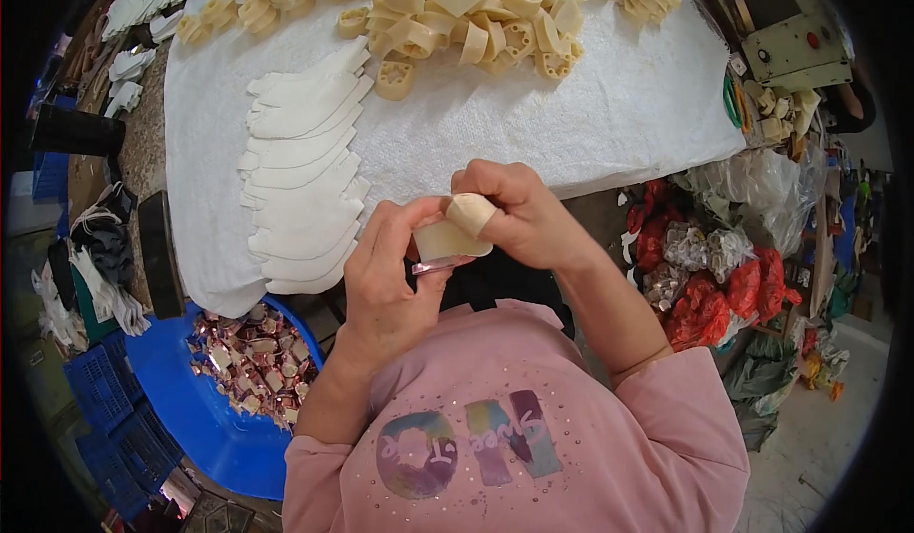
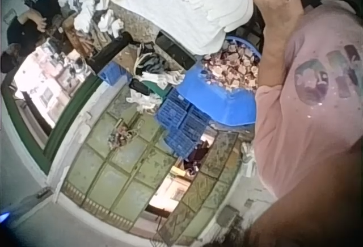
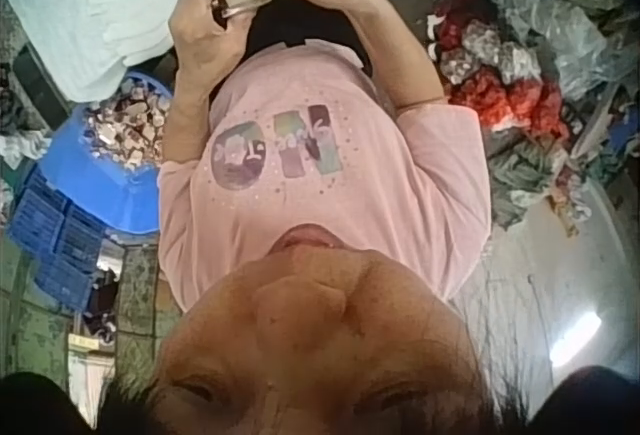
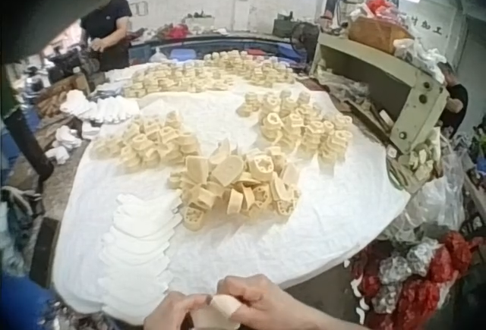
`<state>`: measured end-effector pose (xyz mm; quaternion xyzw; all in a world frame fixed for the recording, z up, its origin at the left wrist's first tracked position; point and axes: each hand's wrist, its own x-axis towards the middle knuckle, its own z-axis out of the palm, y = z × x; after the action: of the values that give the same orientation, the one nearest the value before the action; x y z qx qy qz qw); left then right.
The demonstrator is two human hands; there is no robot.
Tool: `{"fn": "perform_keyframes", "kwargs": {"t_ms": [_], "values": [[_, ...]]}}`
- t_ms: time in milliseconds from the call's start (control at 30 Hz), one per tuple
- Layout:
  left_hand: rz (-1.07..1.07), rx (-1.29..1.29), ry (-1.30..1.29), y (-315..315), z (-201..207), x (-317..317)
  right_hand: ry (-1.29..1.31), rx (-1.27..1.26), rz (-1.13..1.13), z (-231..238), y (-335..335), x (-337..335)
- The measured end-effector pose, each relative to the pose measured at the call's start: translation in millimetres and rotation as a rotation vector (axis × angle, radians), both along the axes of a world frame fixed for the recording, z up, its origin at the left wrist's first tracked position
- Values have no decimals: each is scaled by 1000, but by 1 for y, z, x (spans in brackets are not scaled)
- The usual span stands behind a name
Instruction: Manually assembling shoe components by pressing white support pieces into cream plastic shells.
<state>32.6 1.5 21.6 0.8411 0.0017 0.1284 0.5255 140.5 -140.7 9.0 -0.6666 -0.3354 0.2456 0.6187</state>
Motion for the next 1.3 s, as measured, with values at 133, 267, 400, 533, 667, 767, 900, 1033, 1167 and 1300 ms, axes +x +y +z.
{"fn": "perform_keyframes", "kwargs": {"t_ms": [133, 267, 400, 533, 667, 767, 900, 1033, 1167, 1300], "values": [[74, -34, 9, -4, -6, 3, -181, -77, -170, -1, 8, -10], [137, 9, -36, -8, -4, 6, 253, 128, -50, -4, 2, -9], [145, 25, -84, -11, -11, 5, 559, 137, 73, -2, -6, -12], [224, 86, -90, -21, -14, 7, 280, 126, -118, -8, 4, -24], [266, 124, -101, -19, -22, 9, 276, 78, -196, -17, 8, -29], [278, 118, -112, -17, -24, 8, 567, 230, -189, -12, 13, -36], [337, 169, -135, -21, -22, 8, 677, 323, -175, -20, 13, -38], [366, 280, -191, -20, -27, 11, -11, 40, -283, -19, 18, -38], [358, 322, -209, -16, -29, 13, 107, 22, -292, -23, 17, -37], [393, 10, -140, -11, -30, 14, 434, 232, -152, -28, 11, -28]]}}
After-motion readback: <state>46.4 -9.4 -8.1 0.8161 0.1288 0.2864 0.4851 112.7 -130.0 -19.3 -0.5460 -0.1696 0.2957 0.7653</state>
